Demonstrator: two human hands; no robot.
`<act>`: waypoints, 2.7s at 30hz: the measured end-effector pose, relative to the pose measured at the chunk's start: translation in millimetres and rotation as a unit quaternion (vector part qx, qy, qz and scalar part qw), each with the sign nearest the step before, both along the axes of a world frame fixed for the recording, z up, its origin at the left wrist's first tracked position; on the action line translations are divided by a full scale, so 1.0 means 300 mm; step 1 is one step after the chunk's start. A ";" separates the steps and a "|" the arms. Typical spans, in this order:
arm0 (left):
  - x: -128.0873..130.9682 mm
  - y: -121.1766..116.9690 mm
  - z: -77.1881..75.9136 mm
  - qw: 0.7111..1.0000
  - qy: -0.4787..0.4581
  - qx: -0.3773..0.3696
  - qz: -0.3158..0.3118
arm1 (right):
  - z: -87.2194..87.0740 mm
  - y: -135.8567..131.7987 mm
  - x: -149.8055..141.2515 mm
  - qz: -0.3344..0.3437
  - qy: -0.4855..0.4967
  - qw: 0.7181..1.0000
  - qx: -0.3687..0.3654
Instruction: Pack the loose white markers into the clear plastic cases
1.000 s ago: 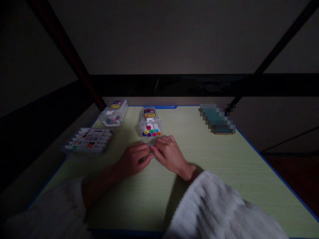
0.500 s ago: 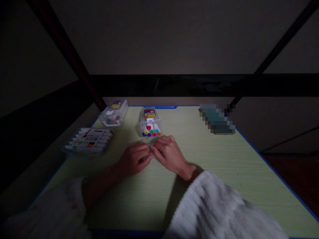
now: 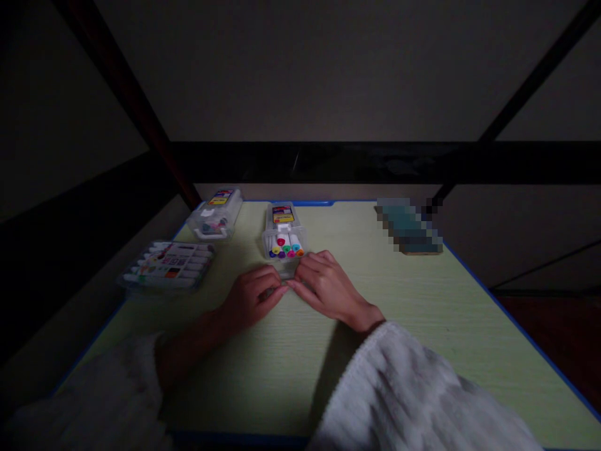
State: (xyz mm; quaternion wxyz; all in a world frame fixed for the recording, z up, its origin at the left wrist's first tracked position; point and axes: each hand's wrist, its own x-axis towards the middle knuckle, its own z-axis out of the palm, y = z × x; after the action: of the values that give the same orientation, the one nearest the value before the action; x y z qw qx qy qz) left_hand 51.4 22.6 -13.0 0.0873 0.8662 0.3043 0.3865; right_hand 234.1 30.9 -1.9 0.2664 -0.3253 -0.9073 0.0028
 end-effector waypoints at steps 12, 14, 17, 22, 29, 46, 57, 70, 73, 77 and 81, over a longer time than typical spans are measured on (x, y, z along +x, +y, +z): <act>-0.008 0.007 0.001 0.998 -0.029 0.000 0.059 | -0.005 0.016 0.024 -0.004 -0.033 0.999 0.032; -0.008 0.006 0.002 0.997 -0.027 -0.003 0.066 | -0.005 0.015 0.024 -0.014 -0.027 0.999 0.039; -0.010 0.007 0.001 0.997 -0.027 -0.004 0.077 | -0.003 0.013 0.025 -0.019 -0.018 0.998 0.049; -0.012 0.009 -0.004 0.996 -0.022 0.004 0.085 | 0.001 0.012 0.026 -0.020 -0.018 0.997 0.070; -0.011 0.006 -0.002 0.995 -0.022 0.034 0.090 | 0.003 0.009 0.025 -0.014 -0.011 0.994 0.108; -0.012 0.007 0.000 0.990 -0.015 0.096 0.098 | 0.002 0.005 0.028 -0.014 -0.007 0.996 0.092; -0.012 0.009 0.000 0.989 -0.009 0.094 0.118 | 0.009 0.005 0.021 -0.017 0.028 0.996 0.087; -0.010 0.009 0.006 0.987 -0.026 0.093 0.126 | -0.007 0.009 0.016 -0.048 0.075 0.996 0.027; -0.008 0.010 0.006 0.990 -0.029 0.072 0.114 | -0.009 0.013 0.017 -0.067 0.083 0.994 0.021; -0.007 0.010 0.004 0.992 -0.029 0.061 0.109 | -0.013 0.017 0.016 -0.074 0.081 0.994 -0.001; -0.006 0.012 0.003 0.992 -0.029 0.064 0.109 | -0.016 0.017 0.012 -0.074 0.085 0.993 -0.023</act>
State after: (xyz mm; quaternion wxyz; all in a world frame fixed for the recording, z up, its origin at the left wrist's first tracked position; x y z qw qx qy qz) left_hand 49.6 26.1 -12.1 -0.0019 0.8204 0.3685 0.4373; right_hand 237.7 36.0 -6.6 0.3346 -0.3963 -0.8544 0.0313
